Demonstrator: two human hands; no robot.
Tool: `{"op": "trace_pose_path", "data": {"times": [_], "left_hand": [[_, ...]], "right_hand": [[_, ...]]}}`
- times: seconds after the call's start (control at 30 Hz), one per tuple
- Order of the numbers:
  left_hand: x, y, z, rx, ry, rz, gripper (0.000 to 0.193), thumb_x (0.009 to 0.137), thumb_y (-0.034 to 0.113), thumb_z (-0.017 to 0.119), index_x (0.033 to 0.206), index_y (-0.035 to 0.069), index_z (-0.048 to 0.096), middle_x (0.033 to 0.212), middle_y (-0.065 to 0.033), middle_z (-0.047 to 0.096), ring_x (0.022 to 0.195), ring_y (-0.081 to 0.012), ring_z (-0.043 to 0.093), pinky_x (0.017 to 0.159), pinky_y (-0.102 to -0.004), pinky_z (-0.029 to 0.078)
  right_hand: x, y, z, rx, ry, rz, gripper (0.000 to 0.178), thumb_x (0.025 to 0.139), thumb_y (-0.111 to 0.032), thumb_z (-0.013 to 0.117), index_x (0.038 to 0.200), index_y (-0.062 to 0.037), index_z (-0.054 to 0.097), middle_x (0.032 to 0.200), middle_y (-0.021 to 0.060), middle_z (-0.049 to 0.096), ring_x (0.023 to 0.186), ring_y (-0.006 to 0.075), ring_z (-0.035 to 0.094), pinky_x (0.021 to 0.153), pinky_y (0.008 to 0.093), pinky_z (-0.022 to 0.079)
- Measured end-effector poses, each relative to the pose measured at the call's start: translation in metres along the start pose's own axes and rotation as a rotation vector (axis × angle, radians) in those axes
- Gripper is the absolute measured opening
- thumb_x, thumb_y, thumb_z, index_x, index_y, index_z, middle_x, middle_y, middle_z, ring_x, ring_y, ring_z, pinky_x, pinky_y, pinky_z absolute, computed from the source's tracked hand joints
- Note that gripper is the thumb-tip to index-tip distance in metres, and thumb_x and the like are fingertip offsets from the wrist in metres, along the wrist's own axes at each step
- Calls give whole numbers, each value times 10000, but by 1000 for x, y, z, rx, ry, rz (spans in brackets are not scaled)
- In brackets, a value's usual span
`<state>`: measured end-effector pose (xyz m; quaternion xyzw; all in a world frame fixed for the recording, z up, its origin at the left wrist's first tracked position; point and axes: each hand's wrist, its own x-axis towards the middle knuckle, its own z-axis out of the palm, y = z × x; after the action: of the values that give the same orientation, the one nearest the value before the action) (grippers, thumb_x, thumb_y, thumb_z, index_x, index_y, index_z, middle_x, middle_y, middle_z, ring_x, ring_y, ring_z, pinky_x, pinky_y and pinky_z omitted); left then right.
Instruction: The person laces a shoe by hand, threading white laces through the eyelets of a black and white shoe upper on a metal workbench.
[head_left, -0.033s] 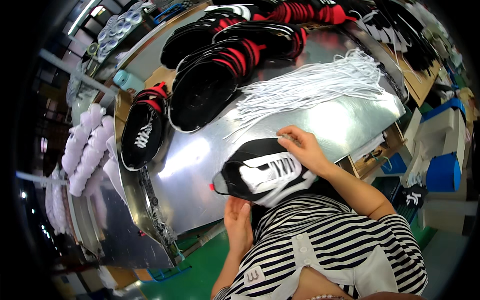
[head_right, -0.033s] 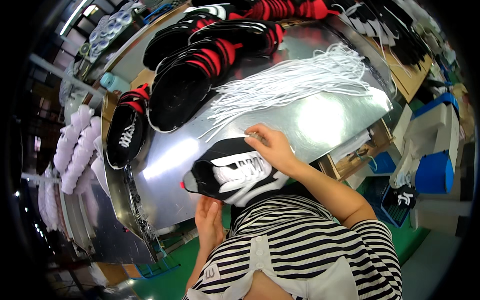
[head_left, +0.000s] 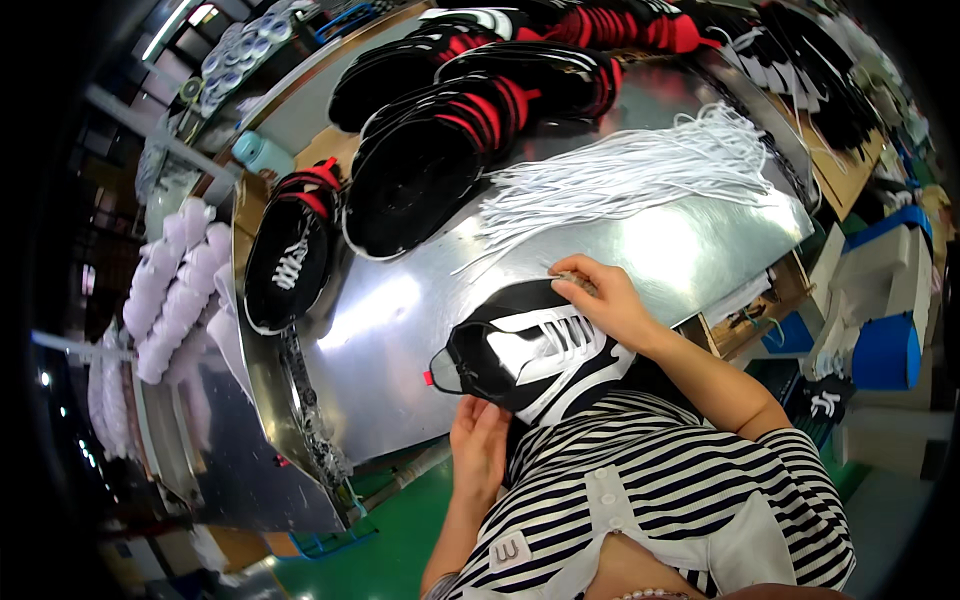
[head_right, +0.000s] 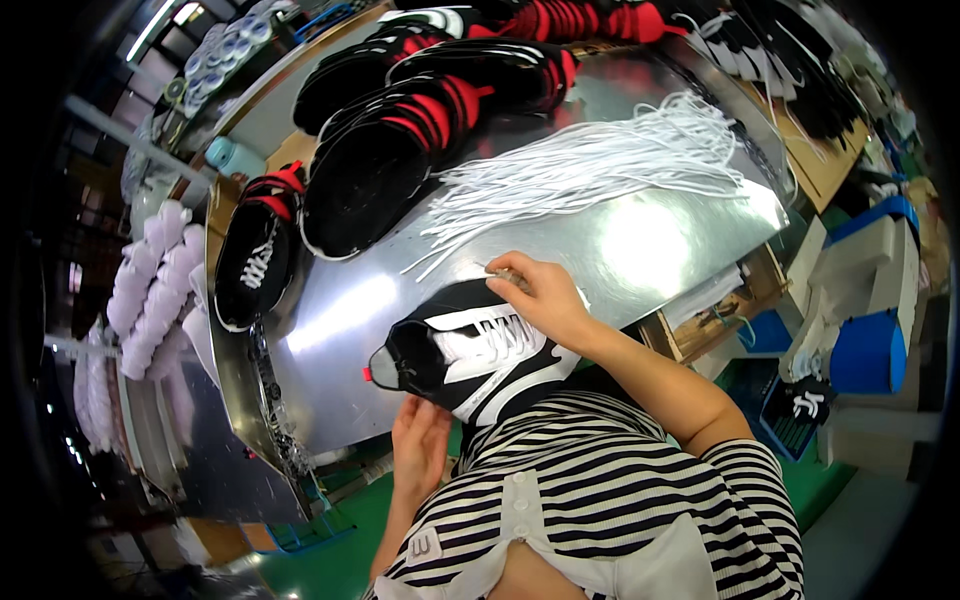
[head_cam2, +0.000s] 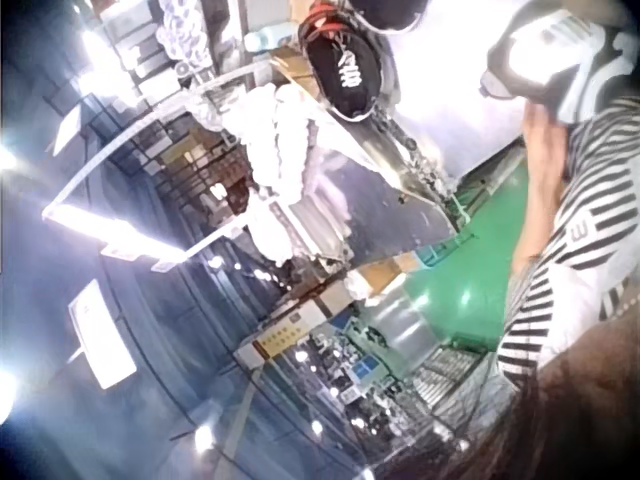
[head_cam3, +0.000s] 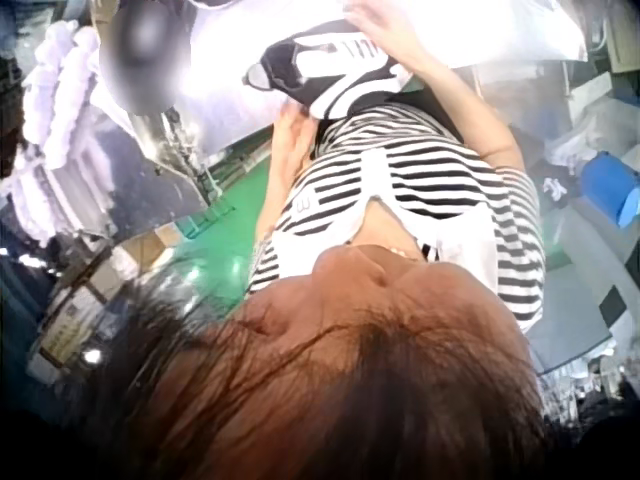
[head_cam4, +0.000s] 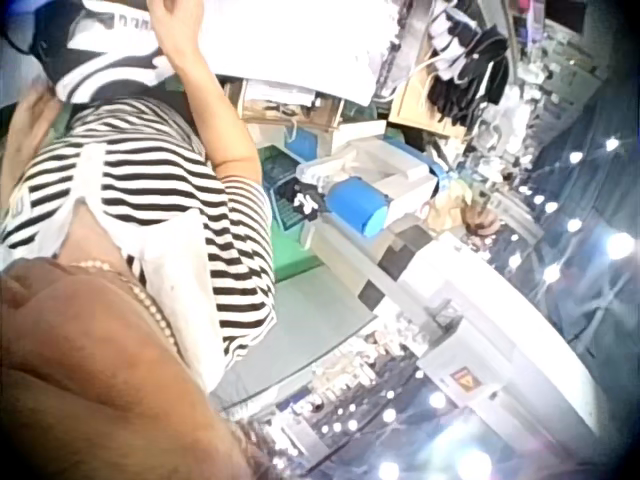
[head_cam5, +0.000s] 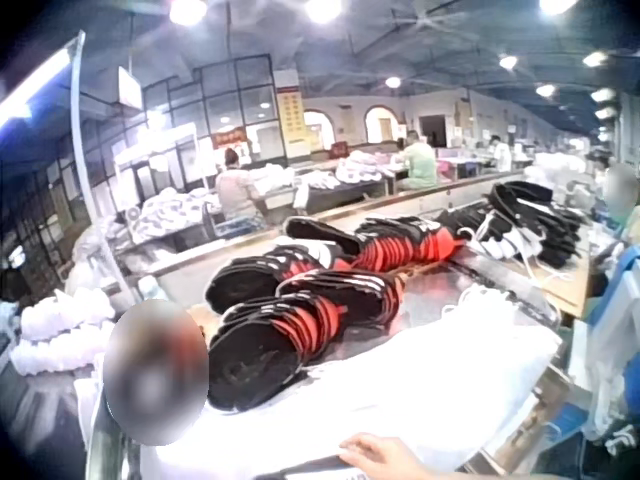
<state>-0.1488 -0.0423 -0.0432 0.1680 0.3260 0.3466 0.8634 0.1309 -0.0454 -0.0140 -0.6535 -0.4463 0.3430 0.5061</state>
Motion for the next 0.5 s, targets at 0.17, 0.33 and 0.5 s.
{"op": "trace_pose_path", "data": {"times": [0.17, 0.33, 0.5], "left_hand": [[7, 73, 28, 90, -206, 472, 589, 859, 141, 677, 1390, 25, 451, 1362, -139, 542, 1262, -295, 526, 1055, -437, 441], [25, 194, 83, 1133, 256, 731, 244, 873, 200, 701, 952, -17, 622, 738, -3, 591, 697, -131, 553, 649, -307, 460], [182, 267, 15, 2136, 815, 895, 486, 862, 374, 692, 1022, -71, 584, 1087, -246, 620, 889, -392, 665, 716, -447, 547]], "right_hand": [[46, -8, 38, -180, -97, -138, 212, 846, -194, 692, 1023, -79, 686, 831, 98, 683, 737, 236, 656, 671, 318, 502], [72, 0, 36, -736, -24, -497, 173, 815, -154, 681, 983, -117, 661, 965, 73, 630, 726, 333, 640, 624, 413, 505], [78, 13, 49, -814, -124, -522, 138, 827, -162, 678, 920, -93, 603, 1008, 73, 583, 695, 323, 623, 598, 428, 495]]}}
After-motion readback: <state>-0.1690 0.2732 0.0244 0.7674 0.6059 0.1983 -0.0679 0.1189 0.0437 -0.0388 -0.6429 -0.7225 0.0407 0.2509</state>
